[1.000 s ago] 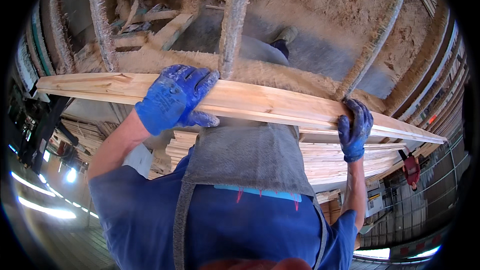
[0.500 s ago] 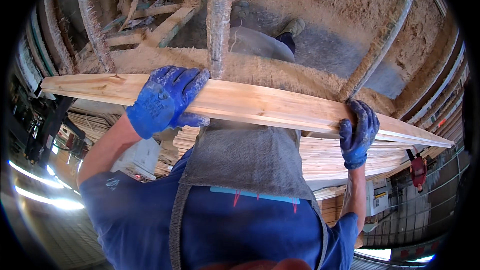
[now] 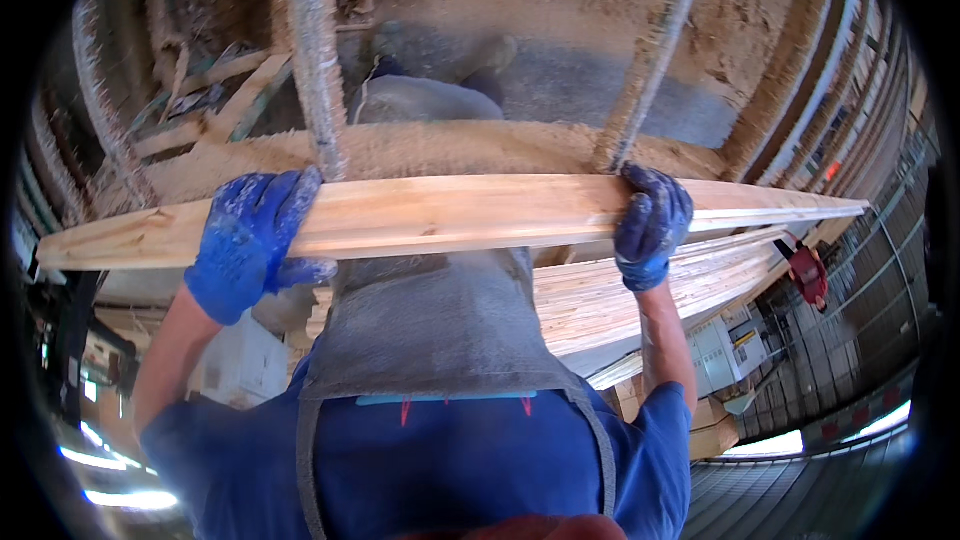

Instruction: The person picks up long wooden planks from a pile and places them into a large circular wooden frame. They measure the planks with a tape measure and use a brush to apply a substance to the frame. The person repeats this process with multiple planks, fitting them into the structure.

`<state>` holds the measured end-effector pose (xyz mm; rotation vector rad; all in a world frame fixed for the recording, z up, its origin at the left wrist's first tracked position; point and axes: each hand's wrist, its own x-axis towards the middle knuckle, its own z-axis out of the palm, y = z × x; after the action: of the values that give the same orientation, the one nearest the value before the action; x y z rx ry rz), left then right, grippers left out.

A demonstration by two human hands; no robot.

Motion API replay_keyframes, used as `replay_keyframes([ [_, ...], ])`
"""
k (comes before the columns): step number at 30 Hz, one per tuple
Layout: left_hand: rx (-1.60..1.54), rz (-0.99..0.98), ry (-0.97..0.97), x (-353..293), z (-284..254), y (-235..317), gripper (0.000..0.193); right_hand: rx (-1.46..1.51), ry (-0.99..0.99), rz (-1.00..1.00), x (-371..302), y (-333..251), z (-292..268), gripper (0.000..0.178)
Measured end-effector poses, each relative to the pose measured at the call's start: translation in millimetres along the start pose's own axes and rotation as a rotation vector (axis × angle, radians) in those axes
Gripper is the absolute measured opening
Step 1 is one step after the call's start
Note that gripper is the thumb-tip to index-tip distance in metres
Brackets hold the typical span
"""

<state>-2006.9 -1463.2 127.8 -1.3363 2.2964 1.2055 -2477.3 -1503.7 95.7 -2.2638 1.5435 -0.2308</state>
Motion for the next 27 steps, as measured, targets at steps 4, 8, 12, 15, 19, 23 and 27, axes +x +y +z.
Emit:
replay_keyframes([
  [4,0.052,-0.001,-0.006,-2,0,2,0.095,-0.007,0.073,0.001,-3,-3,1,0.022],
  [8,0.053,-0.012,-0.032,-5,1,3,0.096,-0.023,0.117,-0.013,-4,-2,2,0.021],
  [12,0.017,0.008,0.0,-4,4,2,0.094,0.016,0.132,-0.004,-3,-4,-1,0.02],
  [15,0.044,0.003,0.036,-5,4,5,0.09,0.034,0.14,-0.007,-4,-4,0,0.021],
  [19,0.033,0.015,0.038,-5,0,8,0.085,0.034,0.155,-0.004,-7,-5,-1,0.02],
  [23,0.086,0.065,0.117,-8,3,6,0.081,0.036,0.172,-0.016,-5,-11,1,0.02],
  [27,0.081,0.031,0.109,-11,8,5,0.083,0.019,0.162,-0.012,-4,-12,1,0.019],
])
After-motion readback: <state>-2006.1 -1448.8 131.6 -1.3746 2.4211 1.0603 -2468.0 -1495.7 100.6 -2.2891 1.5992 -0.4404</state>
